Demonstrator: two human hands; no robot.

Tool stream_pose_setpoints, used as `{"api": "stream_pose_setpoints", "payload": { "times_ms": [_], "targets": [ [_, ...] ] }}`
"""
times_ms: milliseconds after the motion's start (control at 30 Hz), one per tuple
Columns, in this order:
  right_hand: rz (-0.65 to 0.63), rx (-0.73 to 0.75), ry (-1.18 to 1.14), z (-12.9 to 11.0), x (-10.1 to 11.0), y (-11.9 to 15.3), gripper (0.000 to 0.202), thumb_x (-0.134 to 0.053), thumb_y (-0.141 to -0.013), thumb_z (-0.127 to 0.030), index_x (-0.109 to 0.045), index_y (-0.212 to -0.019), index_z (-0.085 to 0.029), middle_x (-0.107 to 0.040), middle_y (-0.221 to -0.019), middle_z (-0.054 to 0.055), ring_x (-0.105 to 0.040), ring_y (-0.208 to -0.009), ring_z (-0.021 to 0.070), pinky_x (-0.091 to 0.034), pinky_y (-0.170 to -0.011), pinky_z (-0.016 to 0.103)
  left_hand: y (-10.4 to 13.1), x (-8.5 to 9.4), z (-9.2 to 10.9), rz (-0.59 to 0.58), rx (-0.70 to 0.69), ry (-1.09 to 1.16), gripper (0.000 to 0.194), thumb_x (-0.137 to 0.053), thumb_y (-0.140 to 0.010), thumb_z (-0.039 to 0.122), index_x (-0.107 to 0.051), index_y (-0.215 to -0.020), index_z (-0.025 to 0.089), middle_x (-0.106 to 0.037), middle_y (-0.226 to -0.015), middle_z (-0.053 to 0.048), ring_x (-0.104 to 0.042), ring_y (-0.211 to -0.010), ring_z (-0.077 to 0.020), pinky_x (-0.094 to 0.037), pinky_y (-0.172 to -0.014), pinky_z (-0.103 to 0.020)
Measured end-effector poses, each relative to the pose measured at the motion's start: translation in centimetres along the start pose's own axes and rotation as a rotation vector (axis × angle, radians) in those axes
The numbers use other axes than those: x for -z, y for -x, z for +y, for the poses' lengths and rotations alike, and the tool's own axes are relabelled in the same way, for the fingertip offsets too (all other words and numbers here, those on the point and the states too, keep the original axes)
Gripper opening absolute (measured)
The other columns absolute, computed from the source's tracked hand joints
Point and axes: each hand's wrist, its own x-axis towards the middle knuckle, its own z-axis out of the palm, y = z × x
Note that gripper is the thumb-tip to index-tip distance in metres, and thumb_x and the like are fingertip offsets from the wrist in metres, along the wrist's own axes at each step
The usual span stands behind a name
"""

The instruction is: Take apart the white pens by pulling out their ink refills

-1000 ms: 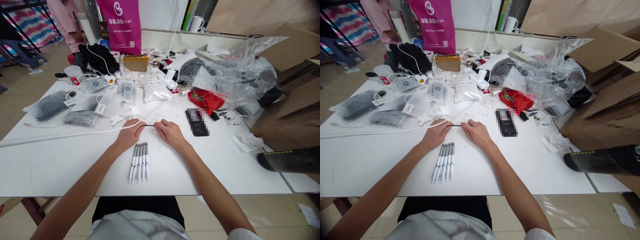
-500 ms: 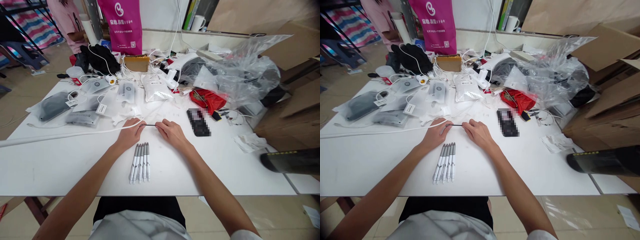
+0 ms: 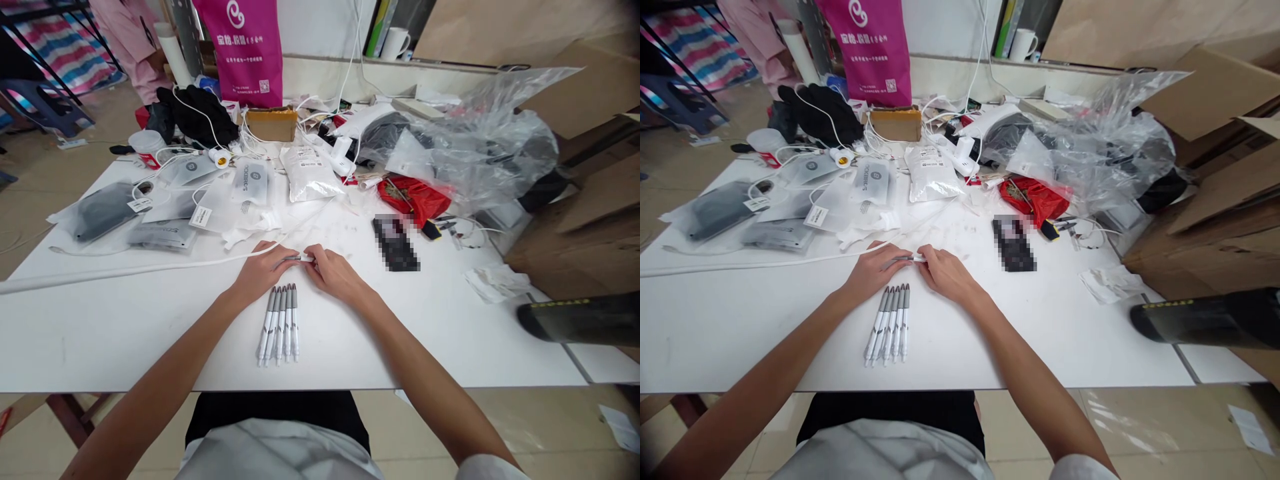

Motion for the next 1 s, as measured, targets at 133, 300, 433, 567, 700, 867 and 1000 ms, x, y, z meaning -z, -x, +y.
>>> {"api": "stream_pose_setpoints", "payload": {
  "times_ms": [133, 300, 433, 567, 700, 867, 1000],
  "targets": [
    [-0.029, 0.044, 0.059, 0.06, 0.21, -0.12, 0.015, -0.046, -0.114, -0.029, -0.058, -0.115, -0.02, -0.074, -0.097, 0.009, -0.065, -0.079, 0.022, -0.045, -0.072, 0.033, -0.03, -0.05, 0.31, -0.016, 0.02, 0.027, 0.013, -0.067, -0.107, 0.034, -0.076, -0.11, 0.024, -0.082, -0.095, 0.0, -0.074, -0.088, -0.0181, -0.048, -0.096, -0.04],
    [-0.015, 0.101, 0.105, 0.03, 0.71, -0.27, 0.022, -0.041, -0.115, -0.029, -0.062, -0.118, -0.021, -0.071, -0.102, 0.009, -0.064, -0.082, 0.0209, -0.044, -0.073, 0.033, -0.13, 0.16, 0.84, -0.04, 0.126, 0.093, 0.01, -0.072, -0.104, 0.034, -0.077, -0.108, 0.026, -0.083, -0.101, 0.001, -0.074, -0.089, -0.0178, -0.047, -0.102, -0.04],
    [-0.02, 0.029, -0.043, -0.22, 0.81, -0.17, 0.017, -0.045, -0.114, -0.03, -0.057, -0.121, -0.019, -0.07, -0.105, 0.01, -0.064, -0.085, 0.0212, -0.046, -0.072, 0.032, -0.11, 0.32, 0.82, -0.003, 0.167, 0.078, 0.01, -0.074, -0.102, 0.036, -0.078, -0.106, 0.028, -0.083, -0.1, 0.002, -0.073, -0.091, -0.0196, -0.049, -0.102, -0.04],
    [-0.055, 0.043, -0.032, -0.4, 0.8, -0.18, 0.021, -0.04, -0.115, -0.027, -0.059, -0.117, -0.019, -0.069, -0.104, 0.009, -0.063, -0.083, 0.0215, -0.046, -0.072, 0.033, -0.02, 0.21, 0.61, 0.031, 0.187, 0.032, 0.009, -0.076, -0.1, 0.035, -0.079, -0.102, 0.028, -0.082, -0.097, 0.001, -0.071, -0.094, -0.0218, -0.052, -0.097, -0.041],
    [-0.043, 0.024, -0.086, -0.45, 0.65, -0.16, 0.021, -0.044, -0.115, -0.03, -0.06, -0.121, -0.018, -0.069, -0.109, 0.011, -0.064, -0.085, 0.0212, -0.048, -0.075, 0.033, 0.08, 0.04, 0.5, 0.018, 0.187, 0.059, 0.005, -0.076, -0.1, 0.031, -0.079, -0.102, 0.028, -0.082, -0.098, 0.002, -0.071, -0.091, -0.0204, -0.051, -0.101, -0.041],
    [-0.04, 0.07, -0.056, 0.0, 0.4, -0.15, 0.021, -0.044, -0.113, -0.025, -0.063, -0.12, -0.019, -0.071, -0.105, 0.01, -0.066, -0.09, 0.0235, -0.049, -0.078, 0.035, 0.17, 0.07, 0.46, 0.02, 0.185, 0.005, 0.004, -0.077, -0.098, 0.03, -0.079, -0.101, 0.029, -0.082, -0.096, 0.002, -0.07, -0.097, -0.0223, -0.054, -0.096, -0.039],
    [-0.039, 0.066, -0.023, -0.08, 0.43, -0.21, 0.024, -0.042, -0.114, -0.027, -0.063, -0.124, -0.02, -0.071, -0.106, 0.011, -0.066, -0.09, 0.0242, -0.05, -0.078, 0.036, 0.12, 0.21, 0.53, 0.024, 0.195, -0.008, 0.004, -0.078, -0.098, 0.031, -0.079, -0.101, 0.029, -0.082, -0.096, 0.002, -0.068, -0.097, -0.0227, -0.055, -0.095, -0.039]
  ]
}}
